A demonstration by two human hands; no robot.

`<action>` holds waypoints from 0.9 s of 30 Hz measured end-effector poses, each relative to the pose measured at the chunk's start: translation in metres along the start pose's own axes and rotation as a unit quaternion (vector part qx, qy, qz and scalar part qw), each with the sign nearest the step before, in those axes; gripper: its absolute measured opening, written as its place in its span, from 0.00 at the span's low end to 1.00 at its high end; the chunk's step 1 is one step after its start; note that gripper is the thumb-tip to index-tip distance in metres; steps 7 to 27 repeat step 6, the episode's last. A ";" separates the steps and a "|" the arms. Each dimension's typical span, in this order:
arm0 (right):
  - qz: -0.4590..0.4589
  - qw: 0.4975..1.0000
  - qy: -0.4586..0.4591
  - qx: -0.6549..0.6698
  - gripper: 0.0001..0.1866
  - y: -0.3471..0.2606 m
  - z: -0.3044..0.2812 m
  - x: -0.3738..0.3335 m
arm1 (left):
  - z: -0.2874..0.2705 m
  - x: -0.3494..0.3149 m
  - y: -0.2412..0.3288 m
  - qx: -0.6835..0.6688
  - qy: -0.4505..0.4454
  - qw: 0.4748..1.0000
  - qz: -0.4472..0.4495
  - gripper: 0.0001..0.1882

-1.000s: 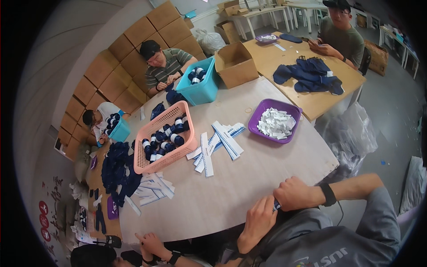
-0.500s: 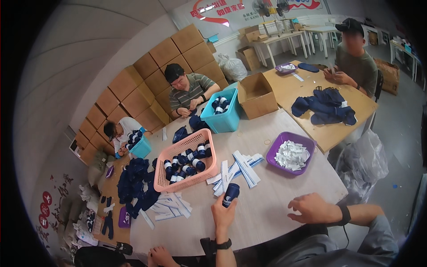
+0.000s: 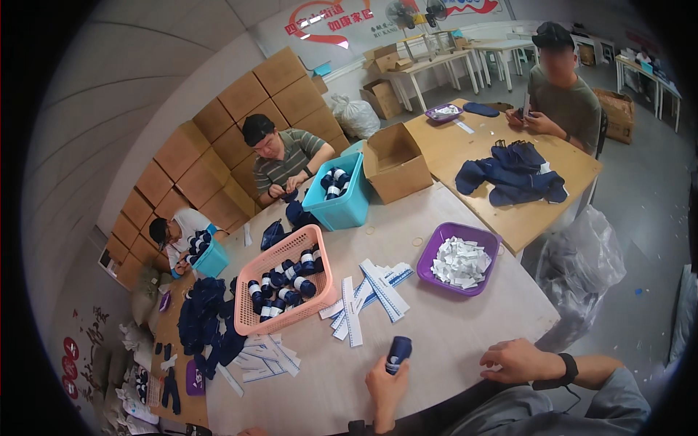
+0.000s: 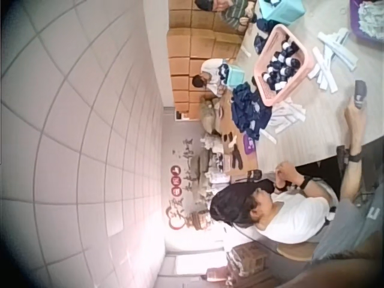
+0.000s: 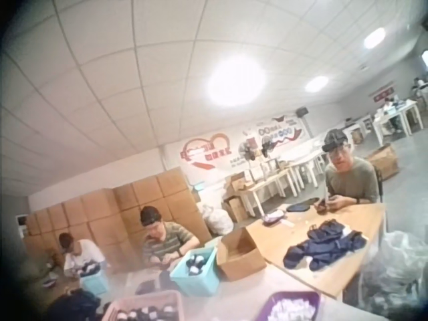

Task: Applying white fabric strips to blue slipper components in a manufacturing setting.

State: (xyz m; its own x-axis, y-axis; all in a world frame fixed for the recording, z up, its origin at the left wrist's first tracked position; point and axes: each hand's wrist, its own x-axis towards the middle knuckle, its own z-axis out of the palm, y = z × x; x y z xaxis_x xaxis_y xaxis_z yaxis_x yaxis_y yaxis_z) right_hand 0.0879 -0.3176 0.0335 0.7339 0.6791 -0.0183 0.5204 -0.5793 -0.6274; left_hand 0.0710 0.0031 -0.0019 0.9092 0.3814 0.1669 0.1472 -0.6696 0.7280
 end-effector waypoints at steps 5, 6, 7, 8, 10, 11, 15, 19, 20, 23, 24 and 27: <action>-0.015 1.000 0.022 0.015 0.15 0.008 0.010 -0.001 | -0.016 0.055 -0.019 -0.052 0.032 0.997 -0.046 0.17; -0.021 0.999 0.035 0.025 0.15 0.008 0.011 0.000 | -0.017 0.065 -0.029 -0.059 0.052 0.996 -0.031 0.16; -0.021 0.999 0.035 0.025 0.15 0.008 0.011 0.000 | -0.017 0.065 -0.029 -0.059 0.052 0.996 -0.031 0.16; -0.021 0.999 0.035 0.025 0.15 0.008 0.011 0.000 | -0.017 0.065 -0.029 -0.059 0.052 0.996 -0.031 0.16; -0.021 0.999 0.035 0.025 0.15 0.008 0.011 0.000 | -0.017 0.065 -0.029 -0.059 0.052 0.996 -0.031 0.16; -0.021 0.999 0.035 0.025 0.15 0.008 0.011 0.000 | -0.017 0.065 -0.029 -0.059 0.052 0.996 -0.031 0.16; -0.021 0.999 0.035 0.025 0.15 0.008 0.011 0.000 | -0.017 0.065 -0.029 -0.059 0.052 0.996 -0.031 0.16; -0.021 0.999 0.035 0.025 0.15 0.008 0.011 0.000 | -0.017 0.065 -0.029 -0.059 0.052 0.996 -0.031 0.16; -0.021 0.999 0.035 0.025 0.15 0.008 0.011 0.000 | -0.017 0.065 -0.029 -0.059 0.052 0.996 -0.031 0.16; -0.021 0.999 0.035 0.025 0.15 0.008 0.011 0.000 | -0.017 0.065 -0.029 -0.059 0.052 0.996 -0.031 0.16; -0.021 0.999 0.035 0.025 0.15 0.008 0.011 0.000 | -0.017 0.065 -0.029 -0.059 0.052 0.996 -0.031 0.16; -0.021 0.999 0.035 0.025 0.15 0.008 0.011 0.000 | -0.017 0.065 -0.029 -0.059 0.052 0.996 -0.031 0.16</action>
